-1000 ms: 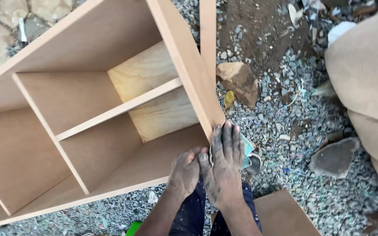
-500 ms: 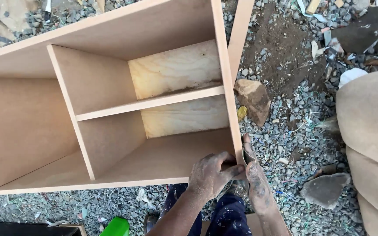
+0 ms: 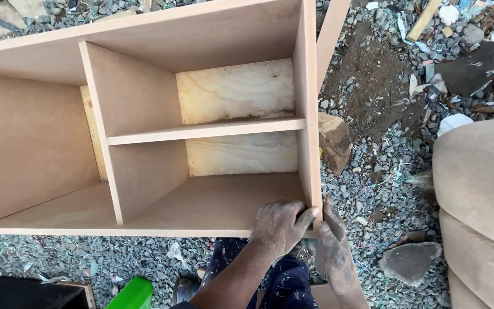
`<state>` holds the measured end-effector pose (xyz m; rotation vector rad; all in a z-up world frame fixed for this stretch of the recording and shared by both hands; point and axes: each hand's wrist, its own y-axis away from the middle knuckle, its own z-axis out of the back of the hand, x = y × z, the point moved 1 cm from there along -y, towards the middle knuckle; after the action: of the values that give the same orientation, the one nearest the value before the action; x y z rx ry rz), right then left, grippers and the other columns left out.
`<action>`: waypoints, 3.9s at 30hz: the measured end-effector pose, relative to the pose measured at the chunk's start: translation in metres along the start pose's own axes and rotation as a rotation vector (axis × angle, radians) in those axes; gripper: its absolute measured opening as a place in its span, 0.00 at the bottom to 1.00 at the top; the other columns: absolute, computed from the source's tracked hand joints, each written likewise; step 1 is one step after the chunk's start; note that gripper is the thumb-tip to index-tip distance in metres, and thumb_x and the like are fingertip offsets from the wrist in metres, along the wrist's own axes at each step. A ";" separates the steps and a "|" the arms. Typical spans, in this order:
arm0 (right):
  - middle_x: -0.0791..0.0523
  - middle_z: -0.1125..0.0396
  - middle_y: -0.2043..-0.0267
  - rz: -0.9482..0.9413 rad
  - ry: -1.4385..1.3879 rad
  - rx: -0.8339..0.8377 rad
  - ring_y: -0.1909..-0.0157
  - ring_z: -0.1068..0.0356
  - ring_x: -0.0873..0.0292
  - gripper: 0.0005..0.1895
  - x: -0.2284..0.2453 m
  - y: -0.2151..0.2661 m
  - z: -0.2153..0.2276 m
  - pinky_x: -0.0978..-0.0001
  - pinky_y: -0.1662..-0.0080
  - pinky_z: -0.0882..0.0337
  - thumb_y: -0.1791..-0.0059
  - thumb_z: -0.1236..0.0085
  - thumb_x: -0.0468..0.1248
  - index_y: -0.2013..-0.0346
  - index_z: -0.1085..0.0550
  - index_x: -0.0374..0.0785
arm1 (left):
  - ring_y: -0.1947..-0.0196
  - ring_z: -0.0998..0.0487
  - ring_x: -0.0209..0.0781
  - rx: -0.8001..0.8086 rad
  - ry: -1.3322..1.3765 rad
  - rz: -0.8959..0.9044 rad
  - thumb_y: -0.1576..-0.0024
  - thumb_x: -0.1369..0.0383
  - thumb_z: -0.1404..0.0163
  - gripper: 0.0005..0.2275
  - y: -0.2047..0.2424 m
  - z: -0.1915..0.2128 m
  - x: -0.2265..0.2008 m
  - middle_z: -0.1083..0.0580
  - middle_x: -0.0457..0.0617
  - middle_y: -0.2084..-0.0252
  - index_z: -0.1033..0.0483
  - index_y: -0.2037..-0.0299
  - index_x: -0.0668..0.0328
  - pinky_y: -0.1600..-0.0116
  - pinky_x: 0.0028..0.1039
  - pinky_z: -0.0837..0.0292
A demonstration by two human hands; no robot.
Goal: Sanding the edges of a wooden shelf unit with sandpaper to smooth the surfaces.
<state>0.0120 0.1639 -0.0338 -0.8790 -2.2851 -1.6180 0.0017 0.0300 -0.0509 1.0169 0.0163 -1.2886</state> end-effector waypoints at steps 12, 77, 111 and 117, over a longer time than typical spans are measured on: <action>0.61 0.32 0.37 0.327 0.709 -0.501 0.37 0.31 0.60 0.20 -0.009 0.038 0.030 0.66 0.47 0.25 0.52 0.42 0.49 0.50 0.20 0.45 | 0.78 0.33 0.44 0.088 0.189 0.096 0.34 0.44 0.66 0.25 -0.003 0.015 0.010 0.35 0.47 0.81 0.36 0.75 0.55 0.69 0.42 0.38; 0.53 0.38 0.63 0.460 0.871 -0.440 0.63 0.34 0.58 0.14 -0.007 0.036 -0.018 0.71 0.66 0.35 0.49 0.38 0.44 0.66 0.25 0.36 | 0.57 0.19 0.65 0.075 0.104 0.211 0.37 0.41 0.72 0.33 0.001 0.024 0.001 0.21 0.64 0.68 0.23 0.68 0.62 0.49 0.55 0.25; 0.54 0.42 0.27 0.268 0.115 -0.383 0.24 0.43 0.55 0.15 -0.044 0.005 0.046 0.54 0.40 0.26 0.58 0.33 0.40 0.58 0.18 0.40 | 0.75 0.26 0.47 -0.269 -0.058 -0.343 0.35 0.58 0.53 0.17 0.019 0.022 0.007 0.26 0.46 0.77 0.27 0.74 0.56 0.71 0.39 0.35; 0.60 0.46 0.39 0.305 0.208 -0.586 0.33 0.41 0.62 0.11 -0.046 0.010 0.055 0.65 0.46 0.18 0.56 0.33 0.38 0.60 0.18 0.42 | 0.59 0.33 0.43 -0.592 0.039 -0.397 0.43 0.70 0.52 0.01 0.084 0.000 -0.050 0.30 0.45 0.64 0.29 0.66 0.51 0.50 0.36 0.41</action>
<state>0.0633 0.2000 -0.0693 -1.0495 -1.4639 -2.1371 0.0510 0.0625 0.0271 0.5359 0.6214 -1.4945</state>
